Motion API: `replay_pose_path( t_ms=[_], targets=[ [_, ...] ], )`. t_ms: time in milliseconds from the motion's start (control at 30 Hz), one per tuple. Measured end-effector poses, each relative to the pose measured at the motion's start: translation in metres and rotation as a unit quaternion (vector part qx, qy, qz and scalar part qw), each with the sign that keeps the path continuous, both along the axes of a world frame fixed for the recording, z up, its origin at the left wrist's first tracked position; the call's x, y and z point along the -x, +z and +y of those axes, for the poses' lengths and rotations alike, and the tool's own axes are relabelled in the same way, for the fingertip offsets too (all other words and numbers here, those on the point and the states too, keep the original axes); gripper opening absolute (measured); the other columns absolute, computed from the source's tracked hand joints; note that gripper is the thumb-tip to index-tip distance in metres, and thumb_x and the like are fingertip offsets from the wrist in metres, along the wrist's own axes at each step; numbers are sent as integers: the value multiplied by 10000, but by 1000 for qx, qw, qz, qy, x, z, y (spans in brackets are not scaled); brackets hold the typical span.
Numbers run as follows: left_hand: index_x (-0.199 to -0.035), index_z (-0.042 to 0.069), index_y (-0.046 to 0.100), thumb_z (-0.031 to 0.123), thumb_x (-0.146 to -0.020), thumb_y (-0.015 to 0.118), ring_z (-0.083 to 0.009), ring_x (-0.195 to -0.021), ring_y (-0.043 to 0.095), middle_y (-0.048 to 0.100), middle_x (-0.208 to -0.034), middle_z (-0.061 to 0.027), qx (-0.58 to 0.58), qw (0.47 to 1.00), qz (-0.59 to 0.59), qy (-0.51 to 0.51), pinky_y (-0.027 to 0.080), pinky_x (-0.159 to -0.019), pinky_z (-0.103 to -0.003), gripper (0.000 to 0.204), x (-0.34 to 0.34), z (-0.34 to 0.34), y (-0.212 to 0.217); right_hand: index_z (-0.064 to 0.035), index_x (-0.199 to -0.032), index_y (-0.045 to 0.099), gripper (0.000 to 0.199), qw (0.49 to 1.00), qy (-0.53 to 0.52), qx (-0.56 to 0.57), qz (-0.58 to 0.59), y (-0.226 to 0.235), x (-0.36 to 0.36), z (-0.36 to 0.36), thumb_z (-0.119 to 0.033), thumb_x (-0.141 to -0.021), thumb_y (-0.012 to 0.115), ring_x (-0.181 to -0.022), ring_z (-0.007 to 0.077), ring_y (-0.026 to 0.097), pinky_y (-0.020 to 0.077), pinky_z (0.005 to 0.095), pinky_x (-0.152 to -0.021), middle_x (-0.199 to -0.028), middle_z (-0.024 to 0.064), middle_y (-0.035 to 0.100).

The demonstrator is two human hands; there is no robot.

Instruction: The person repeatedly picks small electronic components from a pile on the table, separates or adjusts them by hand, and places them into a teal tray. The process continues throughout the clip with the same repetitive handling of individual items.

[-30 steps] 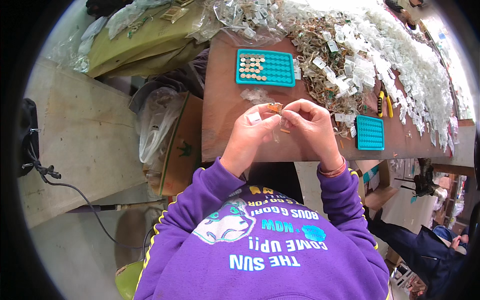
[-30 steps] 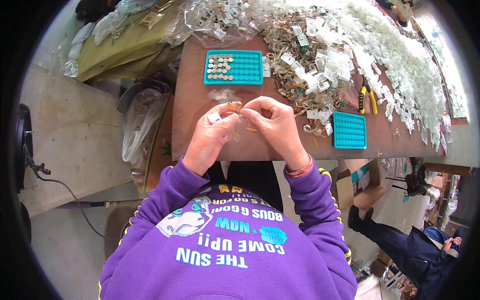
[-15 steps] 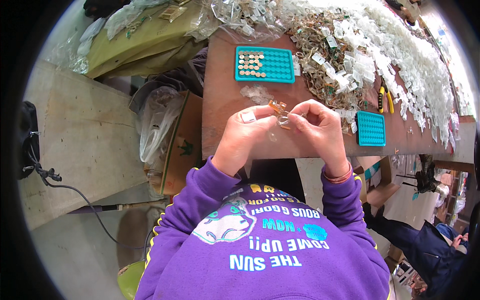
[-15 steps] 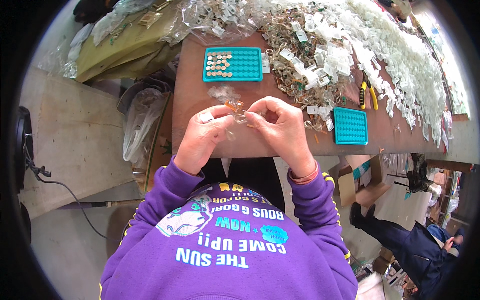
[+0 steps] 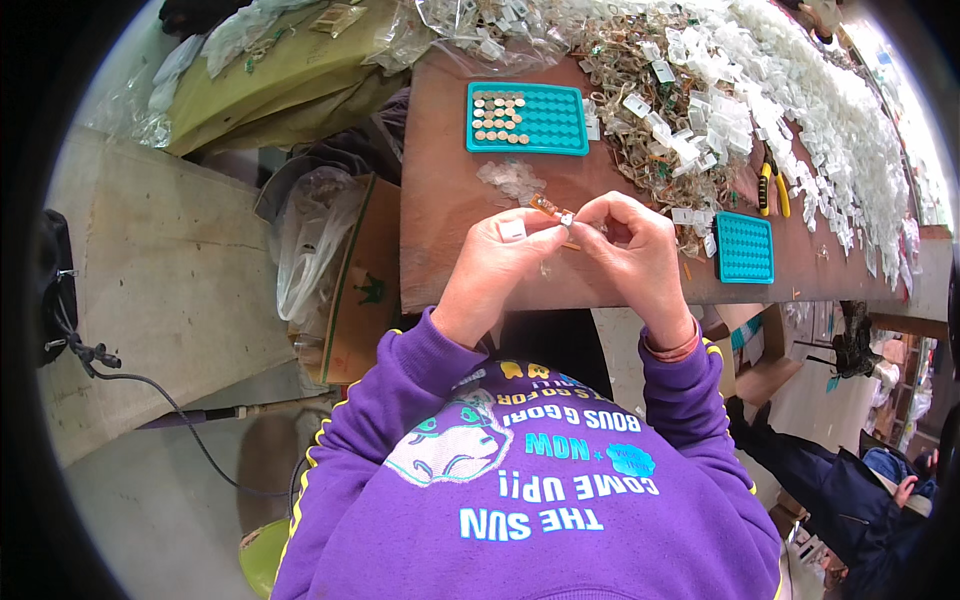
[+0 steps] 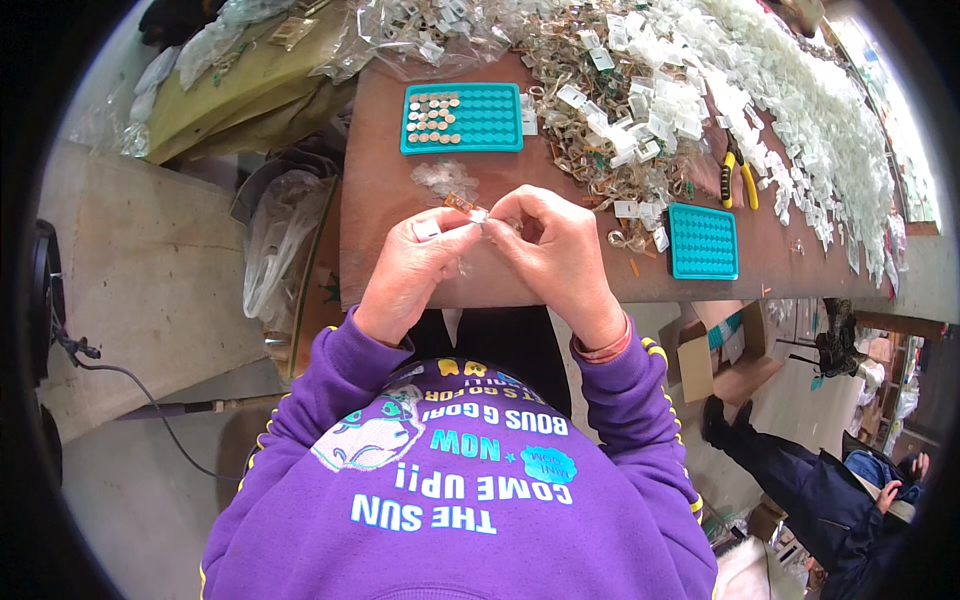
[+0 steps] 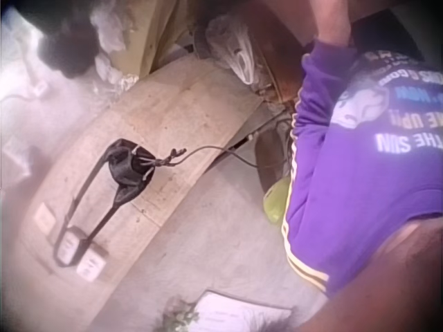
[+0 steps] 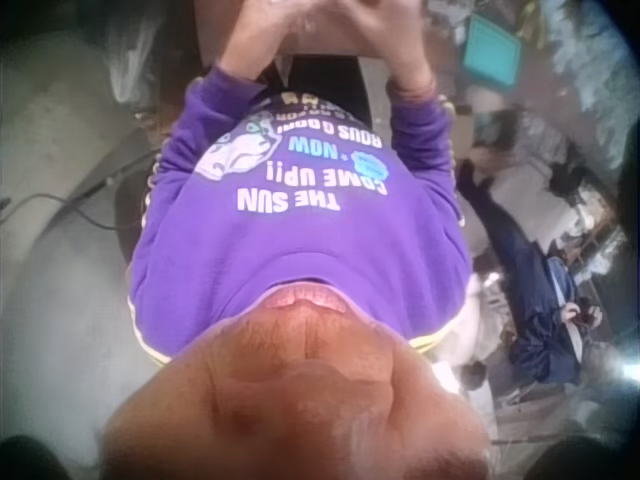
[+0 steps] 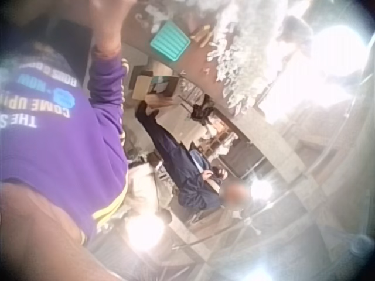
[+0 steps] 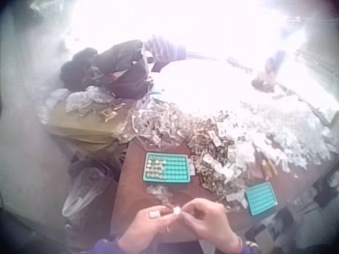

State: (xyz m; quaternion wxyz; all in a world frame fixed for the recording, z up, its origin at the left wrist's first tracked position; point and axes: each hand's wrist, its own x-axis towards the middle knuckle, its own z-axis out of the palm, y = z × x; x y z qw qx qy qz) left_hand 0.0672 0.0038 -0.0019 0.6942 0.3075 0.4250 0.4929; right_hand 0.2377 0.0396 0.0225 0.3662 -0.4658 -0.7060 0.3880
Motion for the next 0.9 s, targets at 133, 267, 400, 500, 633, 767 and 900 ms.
replay_pose_path(
  t_ms=[133,267,400,500,633,767,900],
  targets=[
    [-1052,8,674,144,-890,693,-15,-738,547,669,-886,23,10,1000,18,0,434,-650,-179,213,2,-1,-1,7,-845,652,102,1000,5,10,-2,-2,0,1,-47,-802,727,-597,68,508,429,232,-544,-729,35,624],
    [-1036,6,682,145,-887,698,-9,-728,526,640,-849,39,-12,999,29,18,413,-636,-177,204,0,-2,0,2,-838,645,76,997,15,-76,-29,-1,-1,0,-2,-801,711,-618,43,495,397,206,-540,-739,4,601],
    [-1030,18,687,177,-886,703,6,-649,460,589,-770,78,-26,997,68,36,351,-568,-168,216,-2,-2,3,-5,-834,644,97,986,23,-154,-55,0,-1,-3,32,-771,708,-620,113,536,419,241,-545,-749,50,606],
    [-1020,34,692,160,-884,705,13,-656,468,610,-782,74,-28,996,76,40,349,-564,-166,186,-2,-1,0,-6,-831,644,105,982,37,-177,-59,0,-3,-3,47,-765,705,-619,138,545,429,255,-551,-745,60,600],
    [-1064,25,691,149,-879,714,-11,-732,530,646,-876,21,-9,994,105,15,411,-613,-175,224,2,6,-10,-51,-845,660,97,977,56,-197,-56,-4,-5,1,-11,-783,723,-560,145,555,443,256,-498,-748,52,604],
    [-1159,1,665,211,-845,755,-100,-863,590,636,-1022,-61,-203,922,309,119,485,-723,-230,388,-3,17,-22,-30,-848,657,81,993,2,-117,-3,-8,-9,2,-18,-798,720,-577,78,537,426,230,-508,-735,21,604],
    [-1211,14,643,262,-861,735,-110,-826,581,646,-1043,-64,-196,942,243,122,478,-713,-232,439,-1,16,-18,-5,-865,635,81,988,-23,80,131,-9,-14,-3,-61,-872,693,-606,12,503,398,184,-528,-729,-26,599]
  ],
)
